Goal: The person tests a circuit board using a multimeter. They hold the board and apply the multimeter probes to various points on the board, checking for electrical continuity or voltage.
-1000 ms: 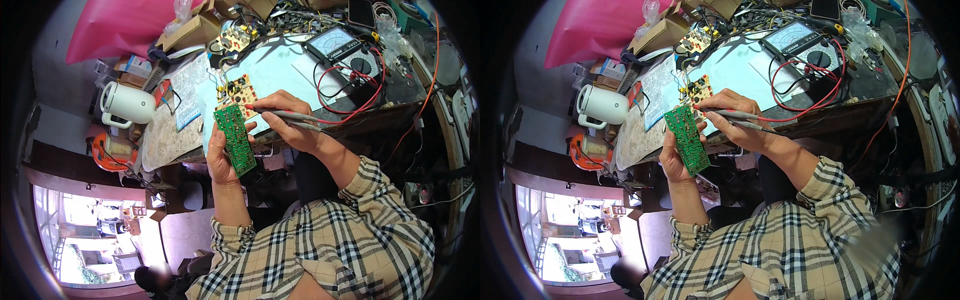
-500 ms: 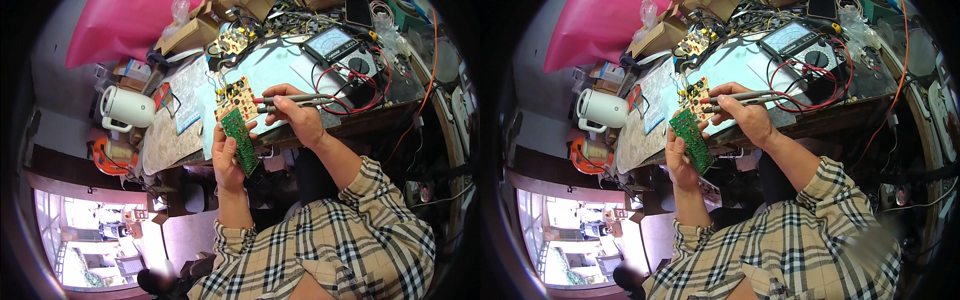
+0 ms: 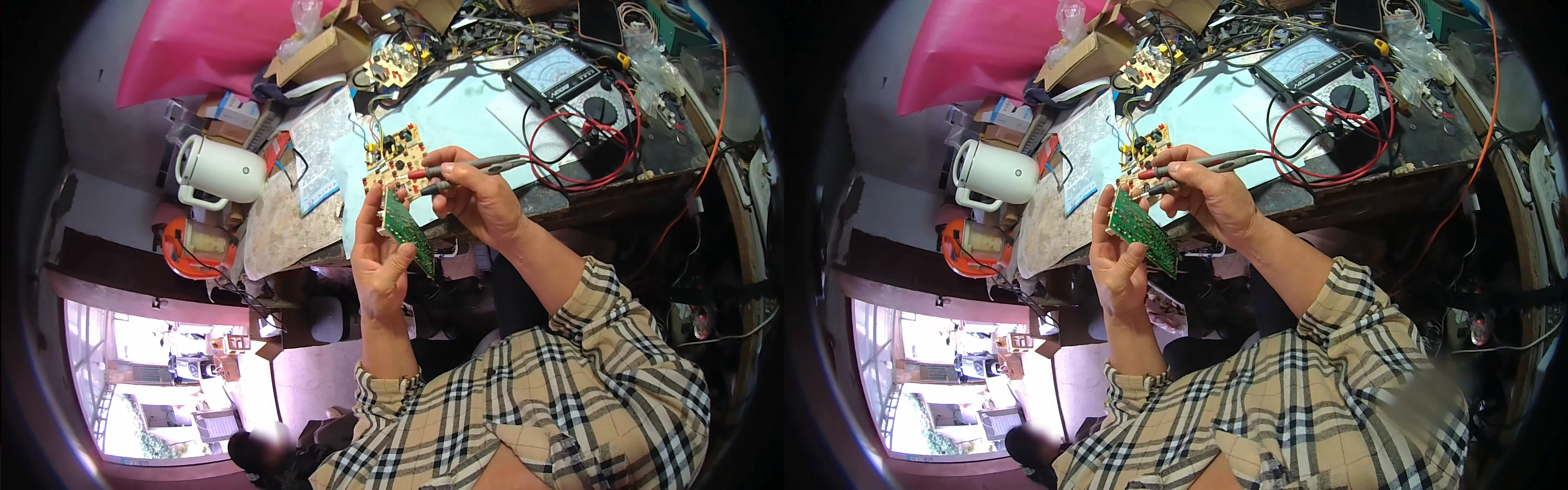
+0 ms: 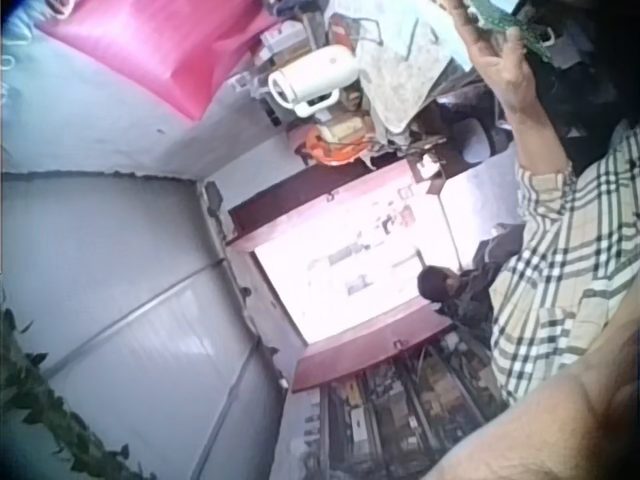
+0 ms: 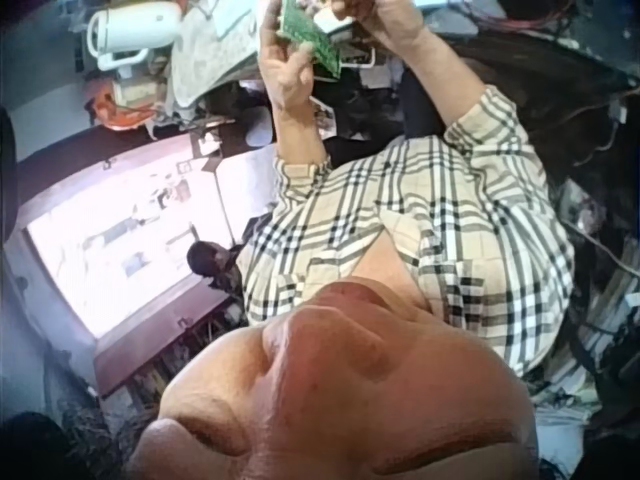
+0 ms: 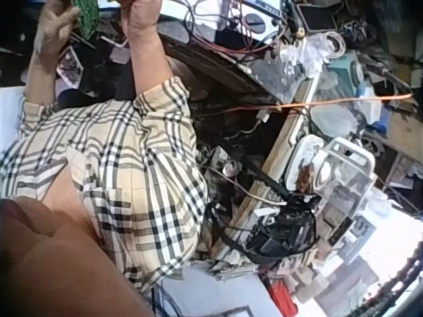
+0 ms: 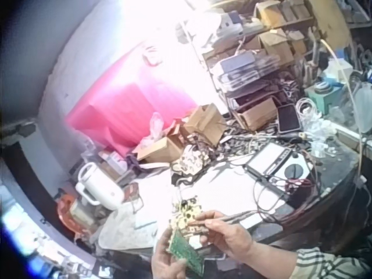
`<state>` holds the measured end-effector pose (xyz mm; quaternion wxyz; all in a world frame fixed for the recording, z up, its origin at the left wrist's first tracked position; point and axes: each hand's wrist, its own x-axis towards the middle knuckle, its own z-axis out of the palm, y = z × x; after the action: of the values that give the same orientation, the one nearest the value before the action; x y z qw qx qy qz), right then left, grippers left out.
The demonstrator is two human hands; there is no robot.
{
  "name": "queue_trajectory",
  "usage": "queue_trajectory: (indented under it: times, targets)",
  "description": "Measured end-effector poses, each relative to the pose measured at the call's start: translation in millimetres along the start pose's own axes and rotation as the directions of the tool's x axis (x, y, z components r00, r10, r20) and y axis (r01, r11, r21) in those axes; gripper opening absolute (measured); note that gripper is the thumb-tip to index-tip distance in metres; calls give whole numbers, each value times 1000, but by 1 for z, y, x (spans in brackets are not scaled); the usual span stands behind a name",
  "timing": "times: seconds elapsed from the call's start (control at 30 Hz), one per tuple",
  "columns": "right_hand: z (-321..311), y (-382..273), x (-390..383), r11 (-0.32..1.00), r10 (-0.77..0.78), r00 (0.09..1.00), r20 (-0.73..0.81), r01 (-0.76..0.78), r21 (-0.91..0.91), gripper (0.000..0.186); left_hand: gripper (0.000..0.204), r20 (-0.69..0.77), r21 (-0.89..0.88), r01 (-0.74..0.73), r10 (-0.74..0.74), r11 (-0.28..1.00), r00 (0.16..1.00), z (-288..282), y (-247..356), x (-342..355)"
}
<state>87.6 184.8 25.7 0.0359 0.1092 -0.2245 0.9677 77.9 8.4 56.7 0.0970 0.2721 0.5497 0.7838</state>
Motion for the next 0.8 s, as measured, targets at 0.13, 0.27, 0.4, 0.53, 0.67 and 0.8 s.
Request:
queue_trajectory:
  times: [0.13, 0.27, 0.4, 0.53, 0.67, 0.8]
  targets:
    - [-1, -2, 1, 999, -13, 1000, -12, 12, -33, 21, 87, 20, 119, -40, 38, 992, 999, 7, 12, -2]
    - [1, -5, 2, 1000, 4, 999, 52, -3, -28, 27, 86, 5, 227, -57, 57, 972, 998, 4, 29, -4]
    - [7, -6, 4, 998, 58, 994, 88, -55, -35, 34, 82, 33, 321, -170, 168, 932, 985, 5, 40, 6]
    - [8, -7, 3, 998, 59, 991, 123, -58, -14, 37, 72, 81, 382, -145, 123, 913, 989, -1, 30, 17]
    - [8, -7, 2, 999, 29, 988, 153, -35, 38, 32, 70, 109, 397, -164, 131, 903, 985, 5, 24, 19]
    - [8, -5, 6, 1000, -13, 993, 114, 12, 4, 27, 69, 120, 403, -184, 148, 897, 982, 4, 23, 20]
